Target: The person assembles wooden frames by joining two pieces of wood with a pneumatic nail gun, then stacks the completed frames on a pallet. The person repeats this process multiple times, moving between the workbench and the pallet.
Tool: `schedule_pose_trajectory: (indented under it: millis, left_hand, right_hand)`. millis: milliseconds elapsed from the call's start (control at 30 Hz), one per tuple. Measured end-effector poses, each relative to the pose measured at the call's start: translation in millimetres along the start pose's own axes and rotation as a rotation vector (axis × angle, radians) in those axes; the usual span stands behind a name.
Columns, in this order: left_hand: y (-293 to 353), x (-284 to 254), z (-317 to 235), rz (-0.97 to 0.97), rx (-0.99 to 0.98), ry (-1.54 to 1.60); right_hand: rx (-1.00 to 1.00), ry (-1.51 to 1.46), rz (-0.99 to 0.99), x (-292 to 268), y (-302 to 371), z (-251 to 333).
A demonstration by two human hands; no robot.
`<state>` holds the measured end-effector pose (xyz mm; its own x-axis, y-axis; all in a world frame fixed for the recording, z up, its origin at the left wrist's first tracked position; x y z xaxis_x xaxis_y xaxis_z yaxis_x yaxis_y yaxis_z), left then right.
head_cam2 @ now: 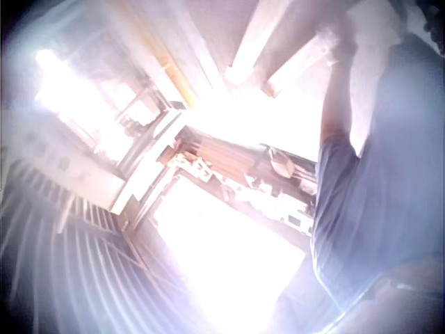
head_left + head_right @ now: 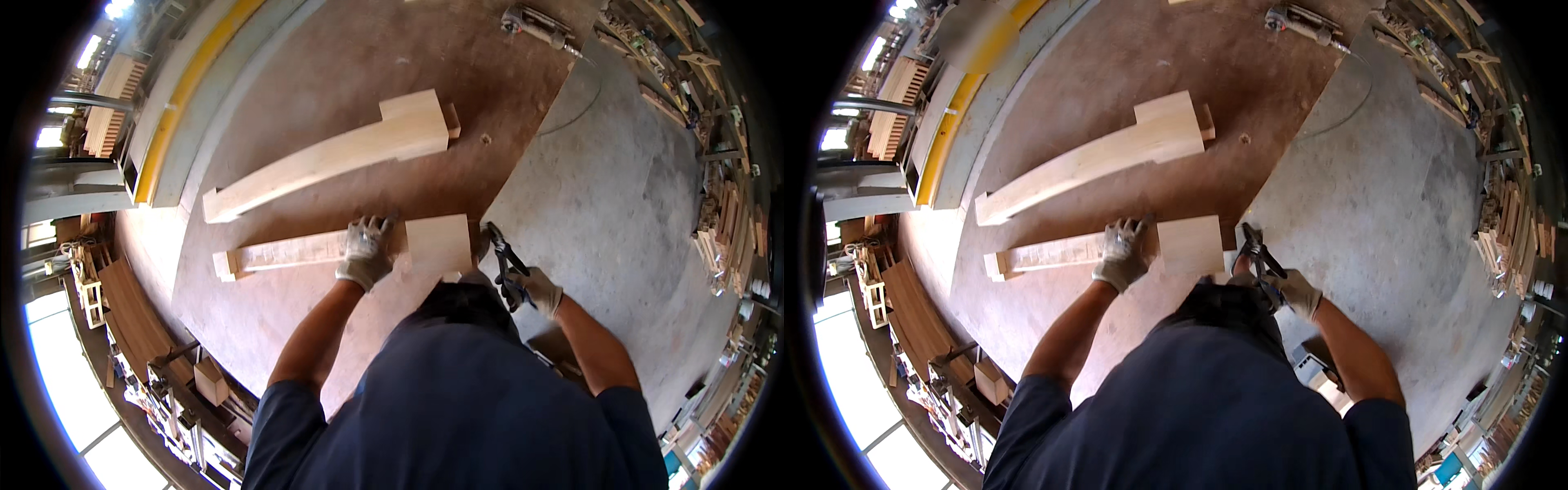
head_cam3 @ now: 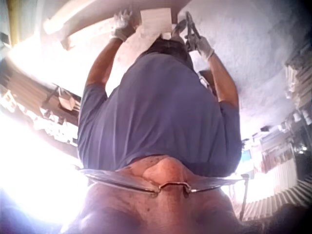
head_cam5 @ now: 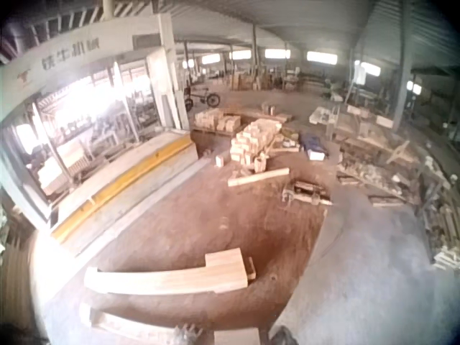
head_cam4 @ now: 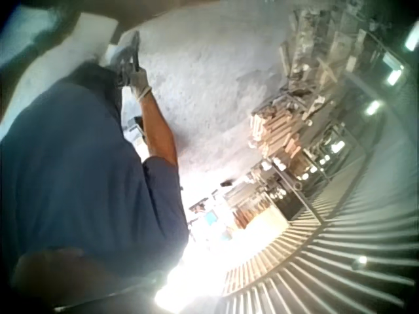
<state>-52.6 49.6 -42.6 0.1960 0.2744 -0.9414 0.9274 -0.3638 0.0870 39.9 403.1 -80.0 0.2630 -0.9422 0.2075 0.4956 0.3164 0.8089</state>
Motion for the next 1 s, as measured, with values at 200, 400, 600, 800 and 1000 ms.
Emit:
schedule_pose_trajectory:
  millis: [200,400,600,800,1000]
  left_hand:
    - [5,3,-4,0.024,-0.003,-0.071]
    - [3,3,-2,0.005,-0.003,-0.033]
    - [5,0,-4,0.126,-0.055,-0.130]
    - [14,-10,0,0.114,-0.031,-0.038]
    - [21,-11,42,0.239,-0.063,-0.104]
  right_hand:
    - [-0.038,0.443,-0.430,-50,-34,27]
    - [-0.163,0.956,-0.512,-23,-61,144]
    - [-0.580,0.949,-0.698,-1,-96,182]
    - [-0.705,0.655,-0.754,-26,-65,119]
    - [0.104,1.295,-0.281,-170,-76,-169]
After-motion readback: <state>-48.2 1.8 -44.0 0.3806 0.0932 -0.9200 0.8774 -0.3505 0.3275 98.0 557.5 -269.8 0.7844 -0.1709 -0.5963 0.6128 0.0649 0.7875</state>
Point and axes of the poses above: each hand's wrist, its own y-axis away from the middle knuckle, its own x-axis out of the palm, z = x × y, the point moved 7 cm from there along -y, towards the middle knuckle, and after that the axes turned 1 degree about y, right-handed, at the moved point
